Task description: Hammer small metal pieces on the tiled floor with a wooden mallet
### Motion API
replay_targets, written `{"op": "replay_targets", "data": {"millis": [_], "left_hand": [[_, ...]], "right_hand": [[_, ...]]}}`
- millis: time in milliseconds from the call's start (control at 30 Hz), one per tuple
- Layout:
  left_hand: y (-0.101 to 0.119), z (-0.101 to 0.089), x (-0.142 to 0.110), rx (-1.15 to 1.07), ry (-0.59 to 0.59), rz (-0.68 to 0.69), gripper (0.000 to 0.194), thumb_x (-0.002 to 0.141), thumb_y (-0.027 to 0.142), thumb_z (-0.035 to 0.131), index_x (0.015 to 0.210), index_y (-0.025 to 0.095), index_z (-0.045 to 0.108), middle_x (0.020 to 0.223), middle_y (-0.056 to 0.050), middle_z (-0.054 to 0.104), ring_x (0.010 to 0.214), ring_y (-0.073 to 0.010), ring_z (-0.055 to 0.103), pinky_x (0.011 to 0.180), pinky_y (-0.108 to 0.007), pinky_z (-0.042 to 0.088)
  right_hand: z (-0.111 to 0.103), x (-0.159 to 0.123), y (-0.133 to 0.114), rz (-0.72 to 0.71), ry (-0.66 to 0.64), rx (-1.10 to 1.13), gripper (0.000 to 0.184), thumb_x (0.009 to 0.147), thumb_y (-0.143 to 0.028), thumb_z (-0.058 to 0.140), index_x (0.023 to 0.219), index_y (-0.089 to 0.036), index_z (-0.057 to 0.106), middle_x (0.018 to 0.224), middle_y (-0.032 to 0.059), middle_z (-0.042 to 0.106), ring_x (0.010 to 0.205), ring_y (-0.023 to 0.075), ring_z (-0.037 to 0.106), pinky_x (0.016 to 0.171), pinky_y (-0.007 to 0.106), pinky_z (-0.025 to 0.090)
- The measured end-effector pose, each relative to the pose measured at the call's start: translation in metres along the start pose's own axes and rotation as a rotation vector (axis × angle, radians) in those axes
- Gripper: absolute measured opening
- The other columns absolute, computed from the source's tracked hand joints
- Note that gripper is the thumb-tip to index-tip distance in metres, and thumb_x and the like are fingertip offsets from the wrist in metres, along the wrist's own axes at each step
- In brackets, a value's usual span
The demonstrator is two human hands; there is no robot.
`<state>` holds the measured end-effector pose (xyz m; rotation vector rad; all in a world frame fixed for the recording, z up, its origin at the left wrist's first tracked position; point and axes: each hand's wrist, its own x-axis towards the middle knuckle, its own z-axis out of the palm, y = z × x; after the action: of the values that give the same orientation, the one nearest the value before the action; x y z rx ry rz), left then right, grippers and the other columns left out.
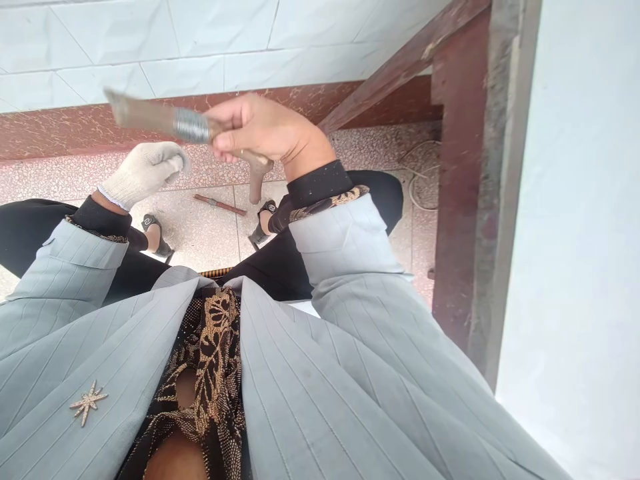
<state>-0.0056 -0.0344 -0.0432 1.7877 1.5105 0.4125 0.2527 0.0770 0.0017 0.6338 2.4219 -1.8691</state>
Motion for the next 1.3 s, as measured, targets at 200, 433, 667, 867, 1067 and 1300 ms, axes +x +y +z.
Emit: {"op": "replay_targets", "data": {"millis": [200, 433, 667, 867, 1067, 1300], "left_hand": [[0.006, 0.010, -0.001, -0.064, -0.040, 0.037, 0.022, 0.094, 0.034, 0.053, 0.091, 0.021, 0.071, 0.080, -0.002, 0.062, 0.090, -0.0225, 0.068, 0.089, -0.035, 0.055], [0.015, 0.010, -0.002, -0.012, -0.068, 0.059, 0.020, 0.094, 0.029, 0.054, 0.088, 0.021, 0.071, 0.078, -0.001, 0.063, 0.086, -0.0213, 0.066, 0.089, -0.035, 0.053], [0.011, 0.011, -0.004, 0.114, -0.067, 0.064, 0.025, 0.096, 0.033, 0.051, 0.090, 0.020, 0.072, 0.078, -0.002, 0.064, 0.081, -0.0201, 0.064, 0.086, -0.035, 0.050], [0.011, 0.006, -0.005, 0.071, -0.127, 0.002, 0.029, 0.098, 0.031, 0.052, 0.101, 0.019, 0.078, 0.091, -0.003, 0.074, 0.096, -0.0237, 0.071, 0.092, -0.037, 0.053], [0.006, 0.003, -0.002, -0.274, -0.003, -0.028, 0.015, 0.100, 0.025, 0.055, 0.094, 0.022, 0.069, 0.072, 0.001, 0.060, 0.068, -0.0147, 0.050, 0.073, -0.035, 0.049], [0.014, 0.016, -0.006, -0.197, -0.154, 0.046, 0.020, 0.095, 0.028, 0.053, 0.086, 0.018, 0.069, 0.068, 0.001, 0.055, 0.070, -0.0156, 0.059, 0.072, -0.032, 0.046]], "right_hand": [[0.006, 0.004, -0.006, 0.172, 0.226, -0.075, 0.115, 0.081, -0.103, 0.043, 0.154, -0.016, 0.062, 0.109, 0.0198, 0.072, 0.119, 0.0316, 0.057, 0.093, 0.042, 0.040], [0.012, 0.020, 0.004, 0.304, 0.283, -0.192, 0.089, 0.085, -0.088, 0.057, 0.150, -0.029, 0.067, 0.108, 0.0188, 0.074, 0.114, 0.0374, 0.059, 0.087, 0.046, 0.046], [0.022, 0.027, 0.004, 0.404, -0.002, -0.567, 0.021, 0.104, -0.030, 0.067, 0.104, -0.011, 0.076, 0.083, 0.0026, 0.068, 0.089, 0.0121, 0.059, 0.083, 0.022, 0.044], [0.013, 0.016, -0.002, 0.305, -0.400, -0.249, 0.028, 0.099, -0.019, 0.069, 0.122, -0.005, 0.078, 0.081, -0.0052, 0.064, 0.073, 0.0048, 0.052, 0.076, 0.016, 0.042], [-0.001, -0.003, 0.002, -0.047, 0.137, 0.149, 0.056, 0.089, -0.060, 0.079, 0.125, -0.018, 0.071, 0.096, 0.0067, 0.066, 0.086, 0.0169, 0.057, 0.076, 0.025, 0.051], [-0.009, 0.008, 0.021, 0.070, 0.498, -0.011, 0.080, 0.100, -0.086, 0.043, 0.155, -0.029, 0.057, 0.112, 0.0135, 0.072, 0.112, 0.0300, 0.063, 0.080, 0.035, 0.057]]}}
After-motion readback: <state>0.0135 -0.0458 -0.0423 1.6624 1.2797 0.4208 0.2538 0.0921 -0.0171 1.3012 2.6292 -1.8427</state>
